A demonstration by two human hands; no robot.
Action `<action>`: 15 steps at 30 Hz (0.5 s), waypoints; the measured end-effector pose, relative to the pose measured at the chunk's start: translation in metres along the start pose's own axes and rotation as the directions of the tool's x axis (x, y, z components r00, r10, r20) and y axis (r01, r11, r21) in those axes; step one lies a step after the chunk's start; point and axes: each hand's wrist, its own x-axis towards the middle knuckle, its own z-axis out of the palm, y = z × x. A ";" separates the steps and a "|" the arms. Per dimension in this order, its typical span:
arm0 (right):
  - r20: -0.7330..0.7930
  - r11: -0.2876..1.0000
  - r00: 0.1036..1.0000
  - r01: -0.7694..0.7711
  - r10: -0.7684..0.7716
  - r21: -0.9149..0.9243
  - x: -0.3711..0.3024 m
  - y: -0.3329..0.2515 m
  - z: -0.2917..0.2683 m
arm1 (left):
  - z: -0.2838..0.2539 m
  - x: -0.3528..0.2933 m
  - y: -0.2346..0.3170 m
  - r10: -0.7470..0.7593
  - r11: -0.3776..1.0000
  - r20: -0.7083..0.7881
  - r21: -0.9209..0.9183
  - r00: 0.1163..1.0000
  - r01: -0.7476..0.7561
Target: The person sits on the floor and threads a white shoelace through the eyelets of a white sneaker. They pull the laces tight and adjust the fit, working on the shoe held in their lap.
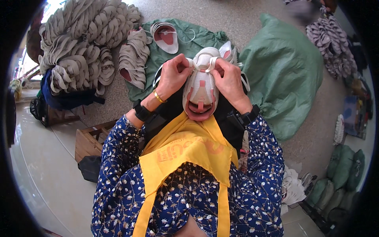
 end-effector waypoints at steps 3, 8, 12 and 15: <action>-0.003 1.000 1.000 0.005 -0.005 0.010 -0.001 0.002 -0.001 | 0.003 0.001 0.002 0.189 0.980 0.008 0.066 0.982 -0.189; -0.012 1.000 1.000 -0.016 0.015 -0.024 -0.001 0.002 -0.002 | 0.004 0.003 0.004 0.181 0.982 0.049 0.046 0.982 -0.184; -0.029 0.998 0.998 -0.050 0.049 -0.038 0.000 0.015 0.002 | 0.012 -0.003 -0.007 0.282 0.957 0.011 0.074 0.959 -0.282; -0.080 0.995 0.993 -0.077 0.082 0.068 -0.002 0.015 0.003 | 0.017 0.000 -0.007 0.533 0.826 0.063 0.175 0.843 -0.536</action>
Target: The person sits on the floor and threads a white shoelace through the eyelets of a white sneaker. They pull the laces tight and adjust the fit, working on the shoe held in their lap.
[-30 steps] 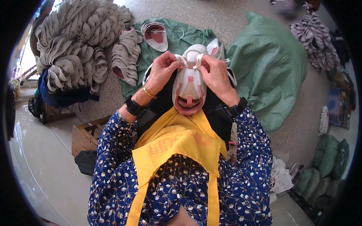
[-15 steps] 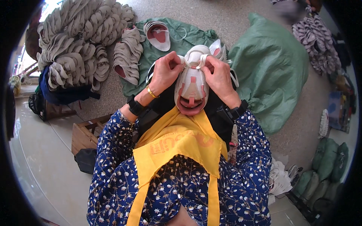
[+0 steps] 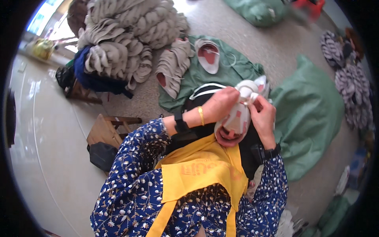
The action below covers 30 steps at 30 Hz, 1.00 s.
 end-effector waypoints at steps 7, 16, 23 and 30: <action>0.115 0.962 0.985 -0.155 0.132 0.223 0.005 0.017 -0.001 | -0.010 -0.003 -0.004 -0.355 0.920 0.028 -0.164 0.934 0.355; 0.024 0.966 0.992 -0.129 0.127 0.226 0.002 0.023 0.004 | -0.003 -0.005 -0.011 -0.388 0.915 0.018 -0.113 0.922 0.387; 0.024 0.983 0.998 -0.069 0.066 0.167 0.003 0.023 0.005 | 0.002 -0.007 -0.009 -0.345 0.934 0.031 -0.083 0.938 0.347; -0.044 0.991 0.996 -0.076 0.081 0.108 0.000 0.007 0.004 | -0.003 -0.004 -0.006 -0.447 0.887 0.011 -0.117 0.894 0.446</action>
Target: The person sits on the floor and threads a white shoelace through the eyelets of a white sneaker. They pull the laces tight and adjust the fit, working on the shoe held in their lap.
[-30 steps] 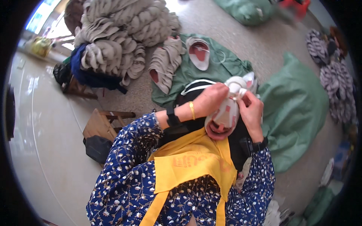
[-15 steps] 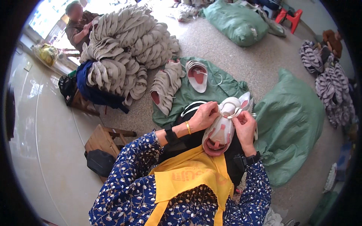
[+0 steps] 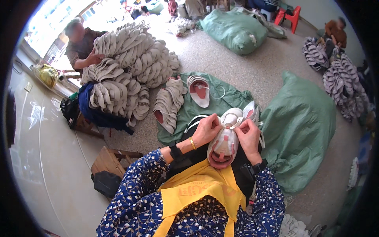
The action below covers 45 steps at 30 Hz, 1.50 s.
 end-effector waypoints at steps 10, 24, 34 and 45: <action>-0.027 0.999 0.998 0.051 -0.051 0.011 0.000 -0.005 0.005 | -0.002 -0.005 0.015 -0.007 1.000 -0.031 0.029 0.999 0.008; -0.070 0.985 0.983 0.169 -0.172 -0.038 -0.001 -0.004 0.006 | -0.002 -0.003 0.012 0.066 0.995 -0.026 0.079 0.997 -0.064; 0.163 0.893 0.946 0.320 -0.281 -0.317 -0.010 -0.022 -0.009 | 0.002 -0.007 0.013 0.077 0.992 -0.040 0.102 0.996 -0.072; 0.161 0.803 0.935 0.354 -0.317 -0.478 -0.009 -0.018 0.003 | 0.008 0.000 0.037 -0.014 0.955 0.071 0.296 0.997 -0.008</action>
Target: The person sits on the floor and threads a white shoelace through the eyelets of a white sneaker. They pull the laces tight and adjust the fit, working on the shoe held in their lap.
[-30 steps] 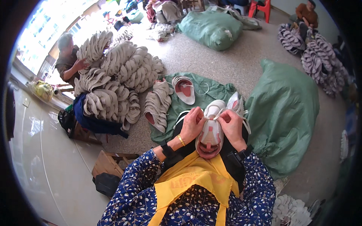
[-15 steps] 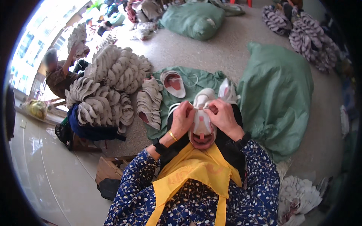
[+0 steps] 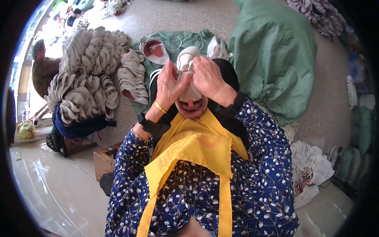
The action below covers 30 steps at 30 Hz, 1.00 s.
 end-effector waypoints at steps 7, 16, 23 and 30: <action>-0.005 0.994 0.999 -0.035 0.036 0.107 0.005 0.009 -0.002 | 0.012 0.002 -0.005 0.060 0.997 -0.113 0.058 0.992 -0.054; -0.019 0.974 0.995 -0.089 0.095 0.210 0.004 0.009 -0.003 | 0.012 0.000 -0.006 0.053 0.998 -0.117 0.052 0.992 -0.047; 0.108 0.966 0.990 -0.117 0.094 0.231 0.005 0.009 -0.014 | 0.013 -0.003 -0.008 0.046 0.999 -0.137 0.023 0.990 -0.043; 0.098 0.973 0.975 0.210 -0.200 -0.096 0.008 -0.002 -0.012 | 0.011 -0.002 -0.005 -0.028 1.000 -0.059 -0.002 0.998 0.028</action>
